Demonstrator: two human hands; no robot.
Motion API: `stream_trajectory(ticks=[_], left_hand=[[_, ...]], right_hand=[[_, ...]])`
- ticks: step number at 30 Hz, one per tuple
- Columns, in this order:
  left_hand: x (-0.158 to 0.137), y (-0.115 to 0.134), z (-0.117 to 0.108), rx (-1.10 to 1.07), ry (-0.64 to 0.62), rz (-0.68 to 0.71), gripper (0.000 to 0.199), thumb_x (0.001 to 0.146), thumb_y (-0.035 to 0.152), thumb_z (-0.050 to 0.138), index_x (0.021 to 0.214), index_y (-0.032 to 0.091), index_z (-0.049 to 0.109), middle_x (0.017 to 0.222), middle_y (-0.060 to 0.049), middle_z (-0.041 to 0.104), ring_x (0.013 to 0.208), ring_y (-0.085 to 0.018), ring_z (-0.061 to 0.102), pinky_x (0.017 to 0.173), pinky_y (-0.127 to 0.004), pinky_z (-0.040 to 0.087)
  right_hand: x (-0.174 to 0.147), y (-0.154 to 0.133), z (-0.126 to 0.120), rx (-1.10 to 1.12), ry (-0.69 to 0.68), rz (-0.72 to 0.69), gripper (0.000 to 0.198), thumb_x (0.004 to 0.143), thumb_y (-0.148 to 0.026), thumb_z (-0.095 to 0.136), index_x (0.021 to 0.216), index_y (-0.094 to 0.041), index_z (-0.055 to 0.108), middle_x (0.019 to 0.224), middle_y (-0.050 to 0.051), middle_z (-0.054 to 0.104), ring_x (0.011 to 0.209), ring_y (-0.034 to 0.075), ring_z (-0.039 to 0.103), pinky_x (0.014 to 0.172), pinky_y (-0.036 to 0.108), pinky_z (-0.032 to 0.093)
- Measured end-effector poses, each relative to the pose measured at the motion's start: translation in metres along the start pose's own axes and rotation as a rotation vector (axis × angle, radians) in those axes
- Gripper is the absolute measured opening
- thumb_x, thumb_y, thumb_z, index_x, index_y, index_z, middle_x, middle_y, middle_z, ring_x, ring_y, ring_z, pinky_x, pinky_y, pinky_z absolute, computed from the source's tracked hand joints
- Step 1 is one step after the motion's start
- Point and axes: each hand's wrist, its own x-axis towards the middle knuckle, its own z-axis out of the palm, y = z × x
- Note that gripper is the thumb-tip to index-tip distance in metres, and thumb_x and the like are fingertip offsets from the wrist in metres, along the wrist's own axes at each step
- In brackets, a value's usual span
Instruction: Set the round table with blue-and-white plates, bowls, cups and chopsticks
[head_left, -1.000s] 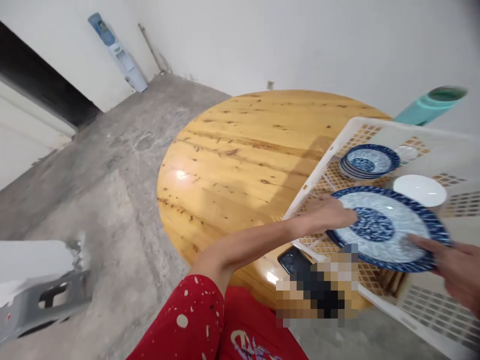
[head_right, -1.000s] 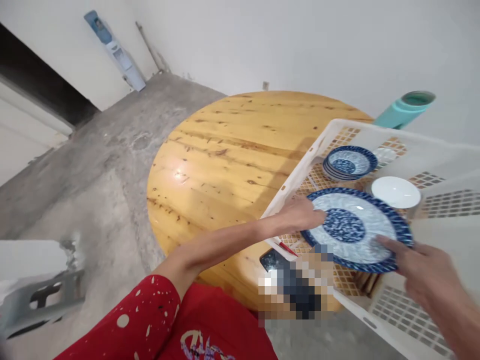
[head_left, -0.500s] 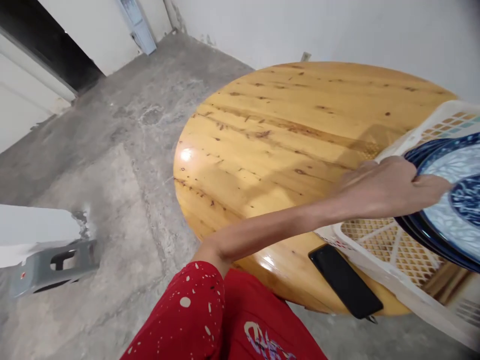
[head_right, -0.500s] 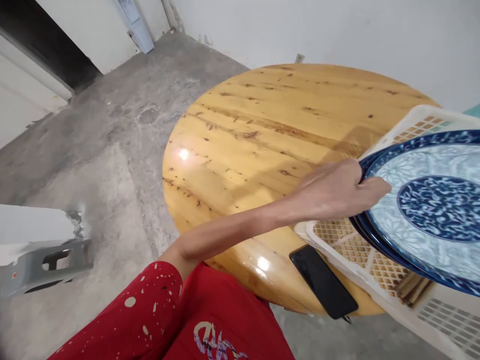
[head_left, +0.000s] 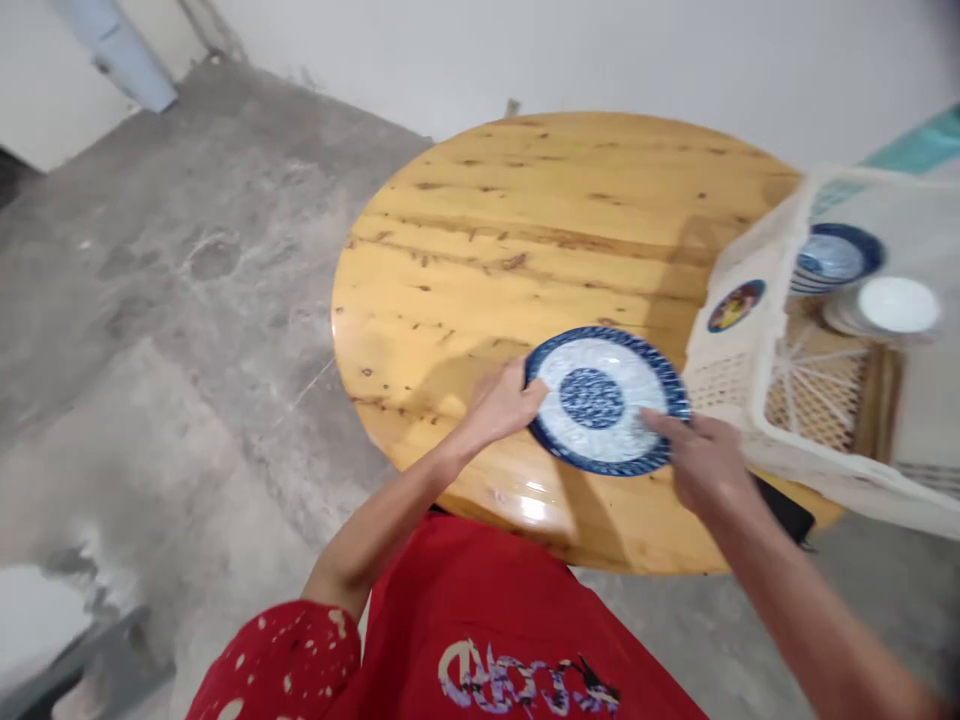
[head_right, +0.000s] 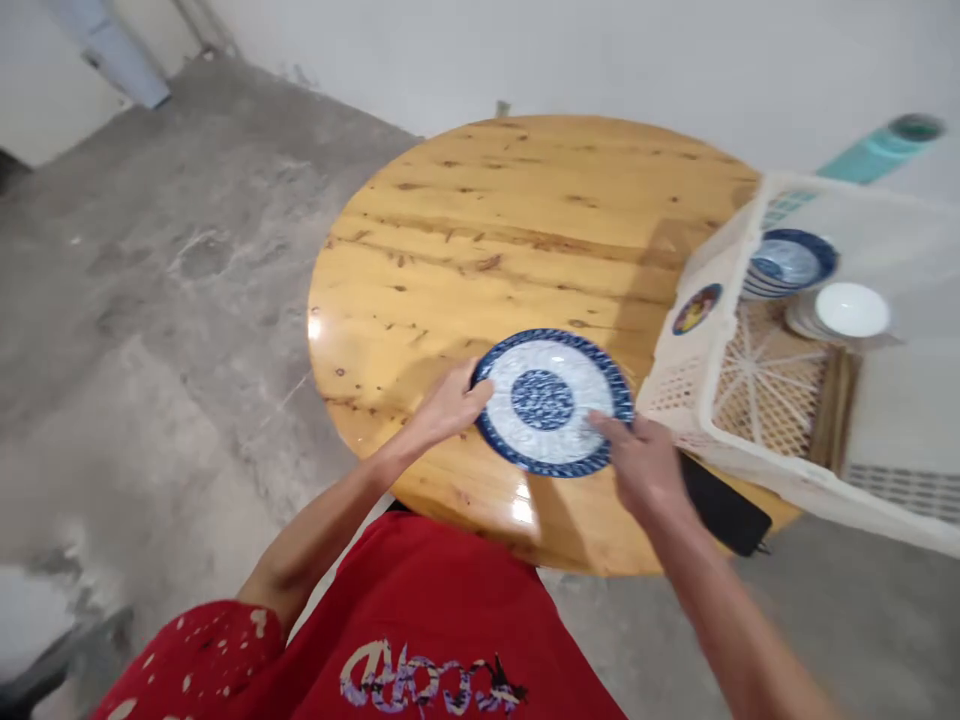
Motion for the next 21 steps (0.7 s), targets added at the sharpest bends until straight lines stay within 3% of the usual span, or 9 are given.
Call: stream_trajectory(ticks=[4,10,14,21], left_hand=[[-0.004,-0.053,-0.011,0.084,-0.042,-0.118,0.028,0.091,0.027,0.046,0.106,0.017,0.067,0.107,-0.011,0.074,0.100,-0.027,0.067,0.094,-0.037,0.052],[0.026,-0.094,-0.006,0.028,-0.106,-0.144,0.032,0.090,0.029,0.049,0.112,0.019,0.069,0.106,-0.008,0.076,0.099,-0.025,0.068,0.091,-0.036,0.052],[0.065,-0.100,0.005,-0.017,-0.067,-0.132,0.031,0.087,0.024,0.048,0.105,0.018,0.072,0.101,-0.009,0.076,0.094,-0.025,0.068,0.089,-0.036,0.053],[0.155,-0.090,0.015,-0.044,0.038,-0.097,0.032,0.086,0.023,0.054,0.113,0.024,0.072,0.105,-0.008,0.077,0.104,-0.027,0.068,0.097,-0.038,0.051]], right_hand=[[-0.031,0.022,0.058,0.153,-0.049,0.180,0.035,0.048,-0.047,0.076,0.064,-0.017,0.065,0.064,0.005,0.067,0.064,0.022,0.060,0.059,0.032,0.048],[-0.031,0.041,0.089,0.220,0.018,0.302,0.033,0.051,-0.046,0.073,0.059,-0.017,0.059,0.056,0.003,0.058,0.054,0.018,0.053,0.050,0.029,0.043],[0.001,0.044,0.098,0.226,0.063,0.303,0.026,0.057,-0.040,0.070,0.061,-0.017,0.059,0.056,0.002,0.056,0.054,0.017,0.052,0.049,0.028,0.043],[0.092,0.029,0.111,0.231,0.119,0.262,0.017,0.063,-0.033,0.066,0.061,-0.019,0.056,0.053,-0.001,0.052,0.051,0.014,0.047,0.044,0.024,0.038]])
